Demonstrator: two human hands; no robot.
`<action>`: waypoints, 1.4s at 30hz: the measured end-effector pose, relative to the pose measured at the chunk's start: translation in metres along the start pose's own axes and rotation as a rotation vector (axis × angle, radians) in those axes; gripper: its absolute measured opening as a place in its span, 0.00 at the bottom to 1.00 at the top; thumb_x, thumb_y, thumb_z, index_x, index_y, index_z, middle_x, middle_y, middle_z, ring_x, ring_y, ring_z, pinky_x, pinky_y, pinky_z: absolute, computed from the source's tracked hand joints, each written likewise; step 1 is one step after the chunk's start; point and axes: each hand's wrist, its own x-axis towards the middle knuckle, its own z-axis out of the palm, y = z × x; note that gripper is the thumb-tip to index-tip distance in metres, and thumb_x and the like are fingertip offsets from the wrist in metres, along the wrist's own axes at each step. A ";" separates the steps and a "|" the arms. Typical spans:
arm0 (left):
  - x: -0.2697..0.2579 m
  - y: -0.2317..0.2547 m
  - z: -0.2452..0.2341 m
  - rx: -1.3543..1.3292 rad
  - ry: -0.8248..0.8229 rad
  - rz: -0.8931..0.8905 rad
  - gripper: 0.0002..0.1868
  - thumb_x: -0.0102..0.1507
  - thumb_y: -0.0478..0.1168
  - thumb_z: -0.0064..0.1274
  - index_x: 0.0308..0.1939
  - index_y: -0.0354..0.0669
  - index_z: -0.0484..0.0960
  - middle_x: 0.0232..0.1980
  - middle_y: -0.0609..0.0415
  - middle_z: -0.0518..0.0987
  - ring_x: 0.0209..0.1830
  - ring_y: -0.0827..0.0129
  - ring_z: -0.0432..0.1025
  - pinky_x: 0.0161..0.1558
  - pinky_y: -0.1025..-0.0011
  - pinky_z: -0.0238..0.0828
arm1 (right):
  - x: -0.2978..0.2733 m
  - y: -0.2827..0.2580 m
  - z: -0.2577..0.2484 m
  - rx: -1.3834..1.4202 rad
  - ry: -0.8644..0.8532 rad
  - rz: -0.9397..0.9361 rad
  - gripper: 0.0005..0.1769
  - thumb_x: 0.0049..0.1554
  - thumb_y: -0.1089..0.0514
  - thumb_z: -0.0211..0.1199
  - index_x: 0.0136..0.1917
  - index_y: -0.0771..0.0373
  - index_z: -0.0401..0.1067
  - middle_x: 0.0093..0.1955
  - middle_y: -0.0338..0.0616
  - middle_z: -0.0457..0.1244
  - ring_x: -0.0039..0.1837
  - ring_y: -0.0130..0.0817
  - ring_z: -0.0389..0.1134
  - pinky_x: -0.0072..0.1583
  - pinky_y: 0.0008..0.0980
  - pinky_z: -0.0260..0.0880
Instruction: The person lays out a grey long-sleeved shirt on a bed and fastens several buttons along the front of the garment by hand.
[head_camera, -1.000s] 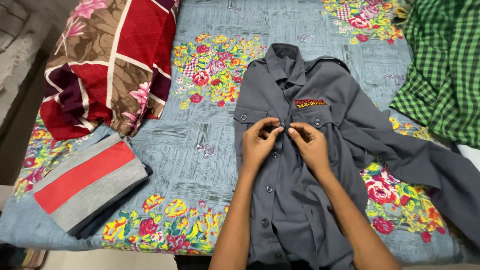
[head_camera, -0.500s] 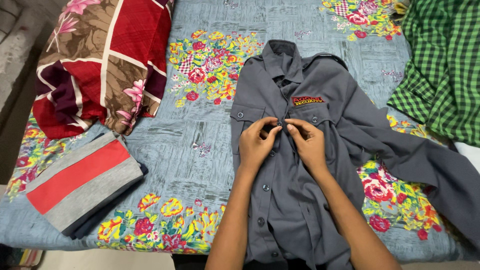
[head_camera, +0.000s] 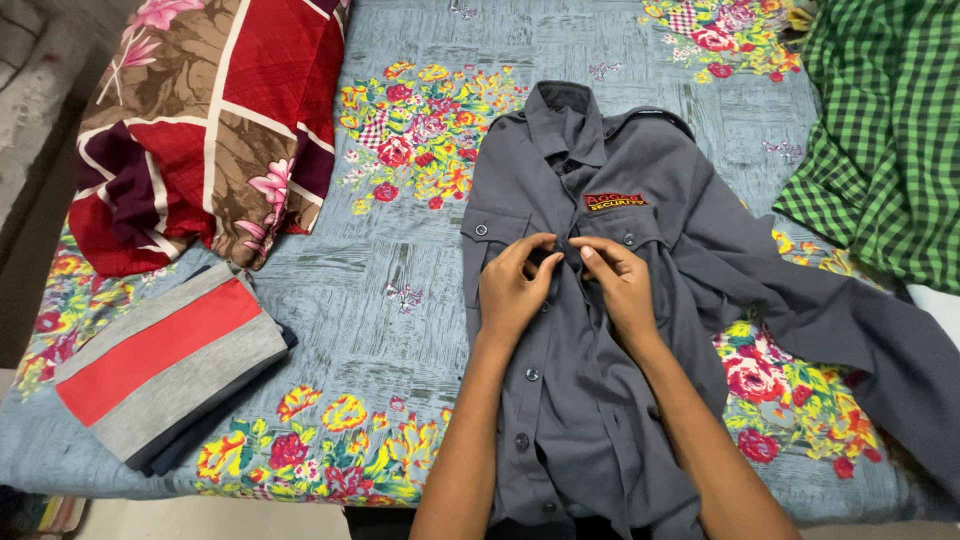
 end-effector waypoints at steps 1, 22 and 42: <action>-0.001 0.000 0.000 0.009 0.000 0.007 0.13 0.60 0.38 0.65 0.48 0.43 0.85 0.41 0.57 0.86 0.24 0.73 0.76 0.30 0.75 0.71 | 0.000 -0.001 -0.001 0.022 -0.003 0.024 0.12 0.65 0.60 0.59 0.58 0.65 0.78 0.52 0.36 0.71 0.48 0.18 0.67 0.51 0.19 0.66; -0.001 -0.033 0.022 -0.353 0.006 -0.225 0.22 0.60 0.35 0.66 0.57 0.33 0.81 0.40 0.52 0.86 0.36 0.77 0.80 0.37 0.80 0.75 | -0.006 -0.015 0.023 -0.309 0.028 -0.264 0.12 0.57 0.69 0.66 0.55 0.68 0.77 0.57 0.42 0.68 0.54 0.29 0.75 0.53 0.25 0.76; -0.011 -0.083 0.058 -0.629 0.181 -0.326 0.16 0.62 0.28 0.62 0.50 0.36 0.74 0.40 0.52 0.83 0.35 0.79 0.77 0.35 0.82 0.71 | 0.000 0.006 0.019 -0.108 0.035 -0.177 0.11 0.56 0.67 0.71 0.53 0.67 0.75 0.49 0.41 0.72 0.51 0.25 0.73 0.54 0.24 0.74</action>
